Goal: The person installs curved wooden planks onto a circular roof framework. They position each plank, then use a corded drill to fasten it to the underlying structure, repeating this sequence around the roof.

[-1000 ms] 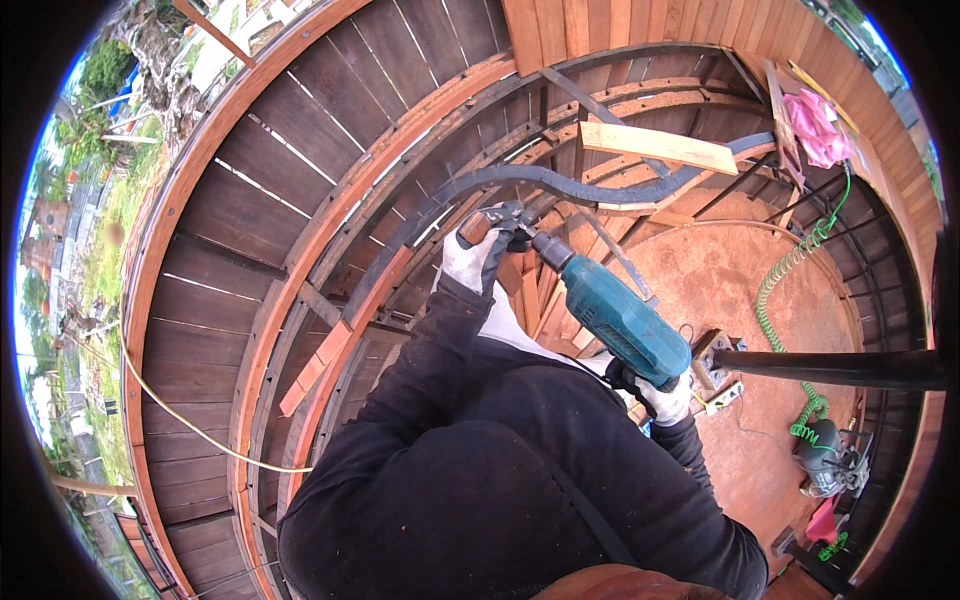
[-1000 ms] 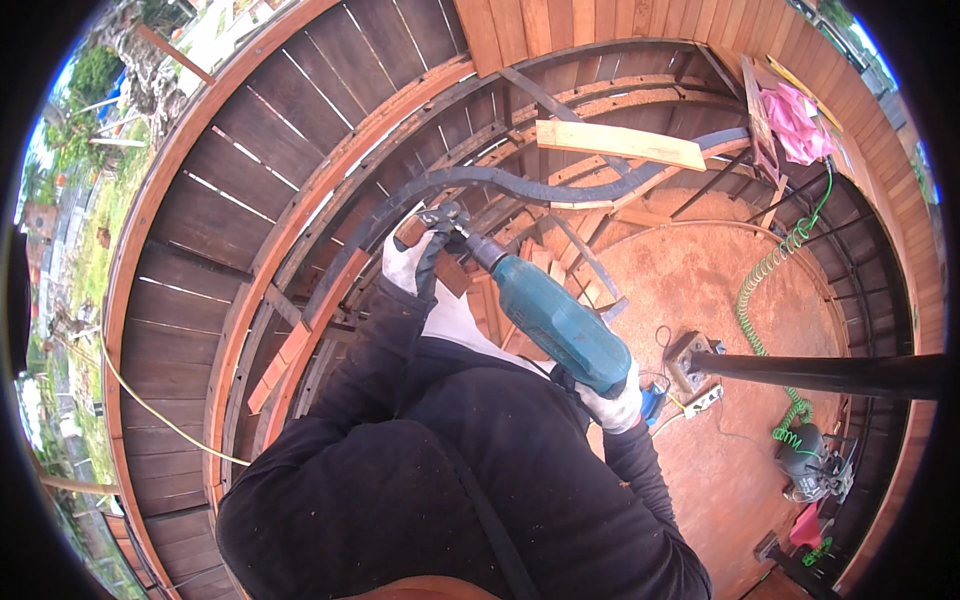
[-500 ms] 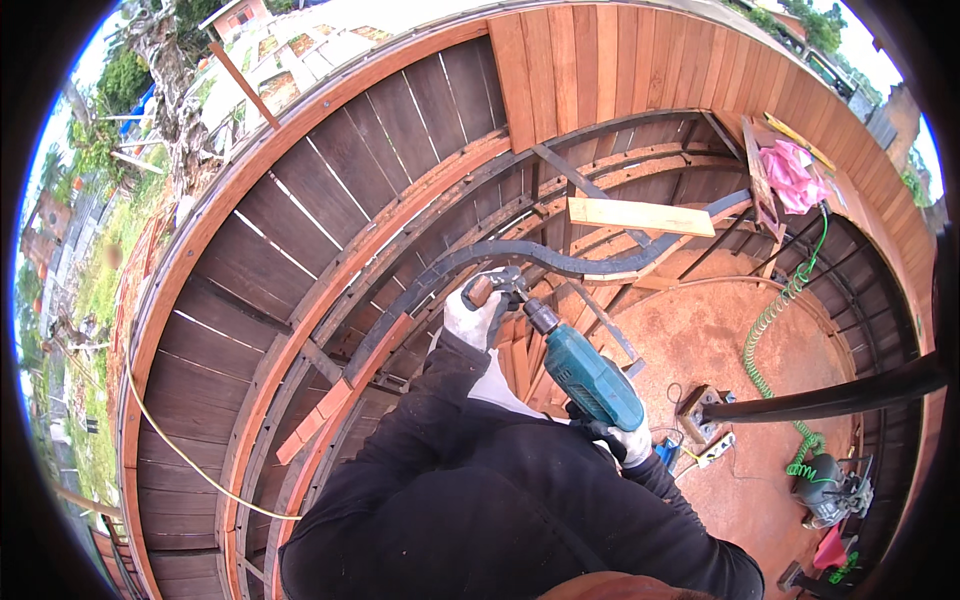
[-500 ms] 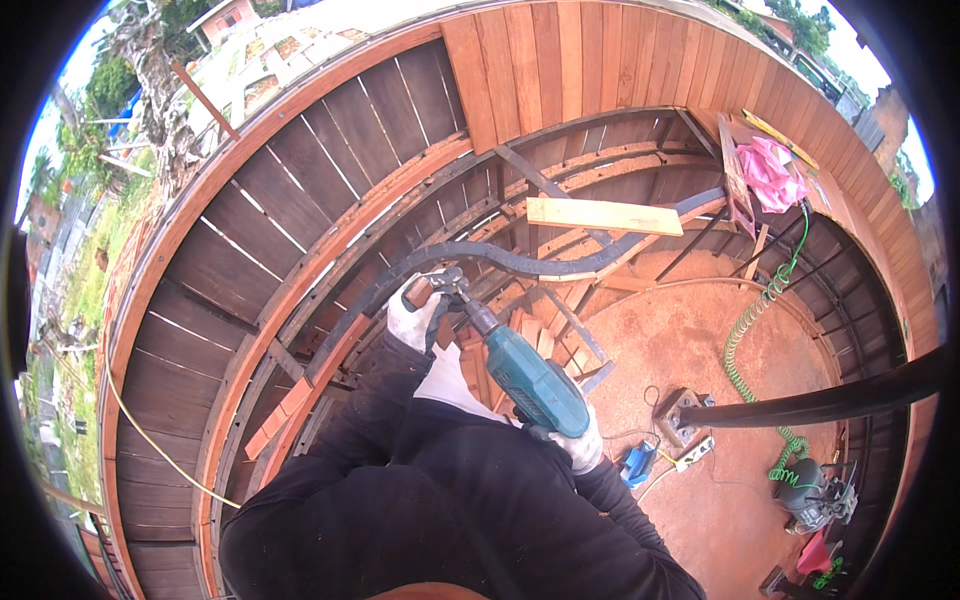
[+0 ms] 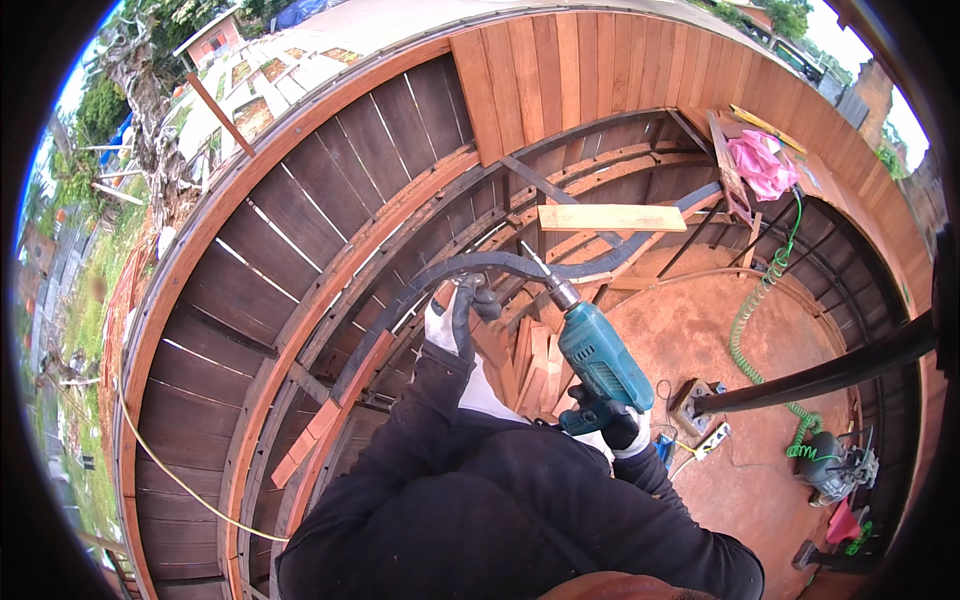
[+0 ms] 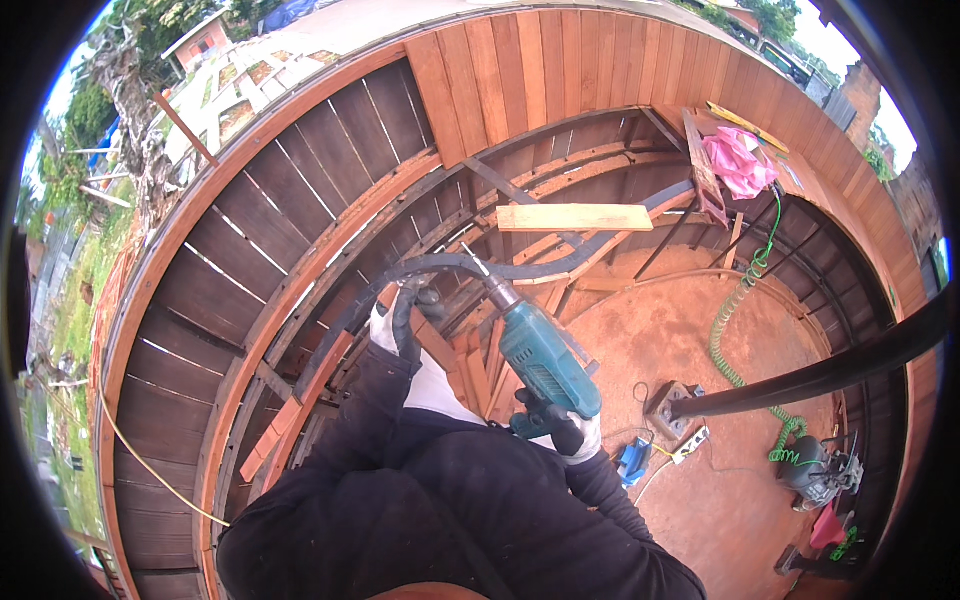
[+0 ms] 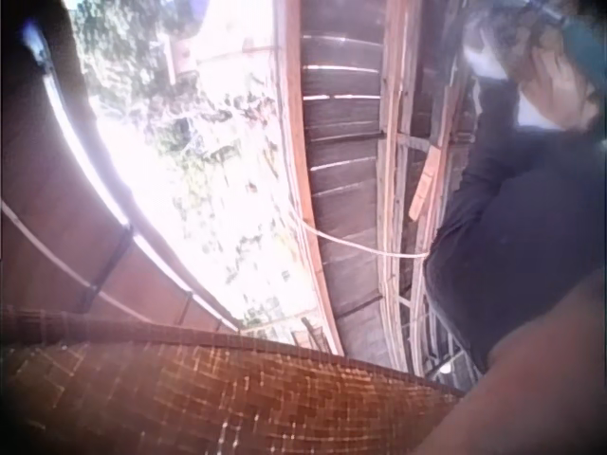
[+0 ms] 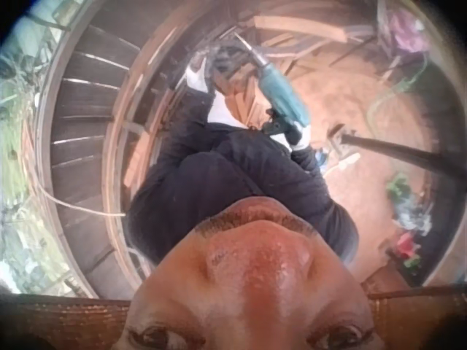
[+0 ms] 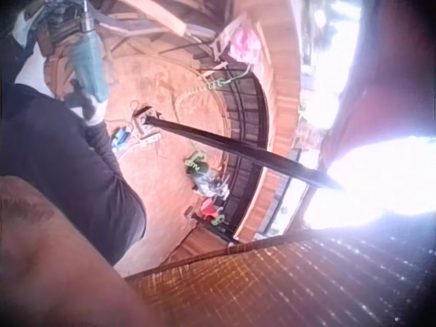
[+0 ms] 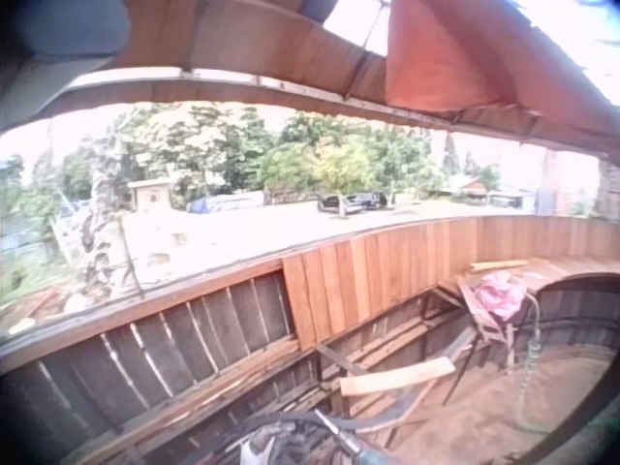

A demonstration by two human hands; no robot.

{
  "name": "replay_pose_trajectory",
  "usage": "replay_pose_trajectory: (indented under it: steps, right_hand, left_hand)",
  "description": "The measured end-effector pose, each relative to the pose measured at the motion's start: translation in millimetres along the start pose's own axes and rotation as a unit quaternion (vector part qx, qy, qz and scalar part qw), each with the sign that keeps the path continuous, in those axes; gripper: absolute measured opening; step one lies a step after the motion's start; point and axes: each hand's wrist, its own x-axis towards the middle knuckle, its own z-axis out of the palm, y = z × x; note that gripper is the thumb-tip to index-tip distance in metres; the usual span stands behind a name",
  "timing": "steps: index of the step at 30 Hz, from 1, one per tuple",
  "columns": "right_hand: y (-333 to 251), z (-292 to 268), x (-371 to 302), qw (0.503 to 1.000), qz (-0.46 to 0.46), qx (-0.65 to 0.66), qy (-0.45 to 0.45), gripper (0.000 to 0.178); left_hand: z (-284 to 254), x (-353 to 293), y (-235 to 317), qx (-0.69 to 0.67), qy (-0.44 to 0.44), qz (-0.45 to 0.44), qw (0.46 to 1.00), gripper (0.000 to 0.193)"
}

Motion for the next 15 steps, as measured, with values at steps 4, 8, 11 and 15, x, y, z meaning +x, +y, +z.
replay_pose_trajectory:
  steps: [4, 8, 11, 15]
  right_hand:
    - [-5.4, -9.7, -9.3, 0.999, -0.031, 0.039, 0.003, 0.068]
    - [-12.9, -21.9, -20.0, 0.997, -0.063, 0.011, 0.051, 0.078]
    - [-18.8, -27.9, -24.6, 0.994, -0.084, 0.008, 0.069, 0.073]
    - [-24.0, -30.4, -24.3, 0.994, -0.083, -0.010, 0.074, 0.072]
  left_hand:
    - [-37.9, -20.0, -43.1, -0.214, 0.033, -0.190, 0.958, 0.026]
    - [-41.6, -82.7, -78.3, -0.200, -0.033, -0.339, 0.919, 0.042]
    - [-49.2, -94.6, -79.7, -0.176, -0.063, -0.387, 0.903, 0.033]
    - [-55.8, -35.9, -89.0, -0.125, -0.050, -0.268, 0.954, 0.032]
